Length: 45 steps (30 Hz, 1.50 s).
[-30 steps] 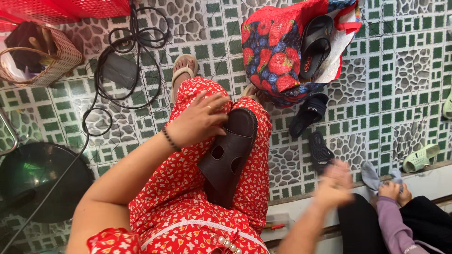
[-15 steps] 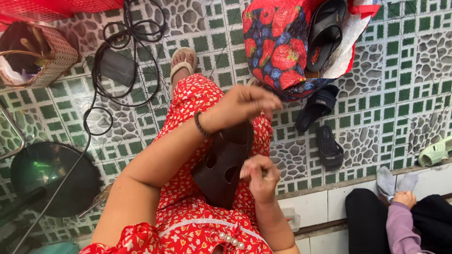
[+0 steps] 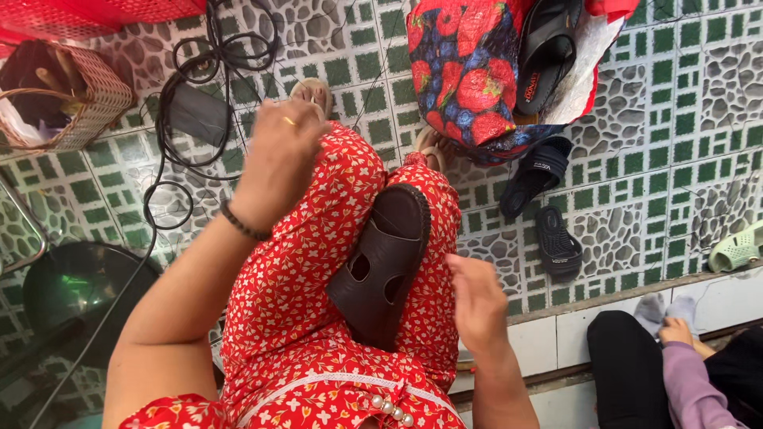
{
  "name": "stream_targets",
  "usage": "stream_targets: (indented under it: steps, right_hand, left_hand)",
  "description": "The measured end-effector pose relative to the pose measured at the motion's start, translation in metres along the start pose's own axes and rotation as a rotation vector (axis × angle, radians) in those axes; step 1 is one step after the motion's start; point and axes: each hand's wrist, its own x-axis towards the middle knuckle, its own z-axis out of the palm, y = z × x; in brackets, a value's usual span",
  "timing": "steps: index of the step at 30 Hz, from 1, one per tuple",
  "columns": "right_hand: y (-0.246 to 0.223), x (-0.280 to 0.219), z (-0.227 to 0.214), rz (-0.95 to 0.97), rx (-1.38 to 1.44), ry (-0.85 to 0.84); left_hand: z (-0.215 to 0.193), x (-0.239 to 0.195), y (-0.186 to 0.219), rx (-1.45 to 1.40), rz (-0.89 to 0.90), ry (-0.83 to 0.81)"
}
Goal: The person sits on the floor and sews a brown sandal using a needle and thread. They repeatedly pull the thread through the sandal sole and upper, adjusting the sandal on their lap as they work.
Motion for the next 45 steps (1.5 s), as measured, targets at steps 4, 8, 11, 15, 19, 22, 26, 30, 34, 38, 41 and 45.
stream_targets:
  steps: [4,8,11,15,19,22,26,30,34,38,41,45]
  right_hand:
    - [-0.034,0.026,0.019,-0.066,-0.518,-0.293]
    - [-0.035,0.025,0.019,-0.131,-0.750,-0.325]
    - [-0.043,0.031,0.017,-0.299,-0.900,-0.370]
    - [-0.063,0.041,0.030,-0.351,-1.084,-0.471]
    - [-0.071,0.048,0.053,-0.450,-1.142,-0.381]
    - [-0.065,0.047,0.052,-0.395,-0.980,-0.352]
    - [-0.062,0.043,0.024,0.017,-0.639,-0.528]
    - [-0.065,0.050,-0.002,0.433,-0.598,-0.700]
    - [-0.068,0.053,0.021,-0.033,-0.715,-0.606]
    - [-0.061,0.048,0.043,-0.242,-0.870,-0.514]
    - [-0.059,0.040,0.044,-0.105,-0.796,-0.454]
    - [-0.048,0.026,0.034,-0.106,-0.744,-0.398]
  left_hand:
    - [-0.028,-0.003,0.071,-0.560,0.245,-0.143]
    - [-0.016,-0.001,0.089,-0.615,0.338,-0.239]
    - [-0.008,0.004,0.085,-0.689,0.412,-0.322]
    - [-0.002,0.000,0.089,-0.852,0.420,-0.262]
    - [0.007,-0.007,0.086,-0.917,0.443,-0.157]
    - [0.009,-0.011,0.076,-0.934,0.430,-0.095]
    - [0.003,-0.016,0.078,-0.876,0.404,-0.120]
    - [0.009,-0.023,0.083,-0.862,0.387,-0.074]
    - [0.000,-0.027,0.088,-0.816,0.410,0.015]
    - [0.007,-0.033,0.093,-0.708,0.441,0.105]
    - [0.009,-0.025,0.076,-0.676,0.395,0.151]
    - [0.019,-0.020,0.034,-0.588,0.317,0.082]
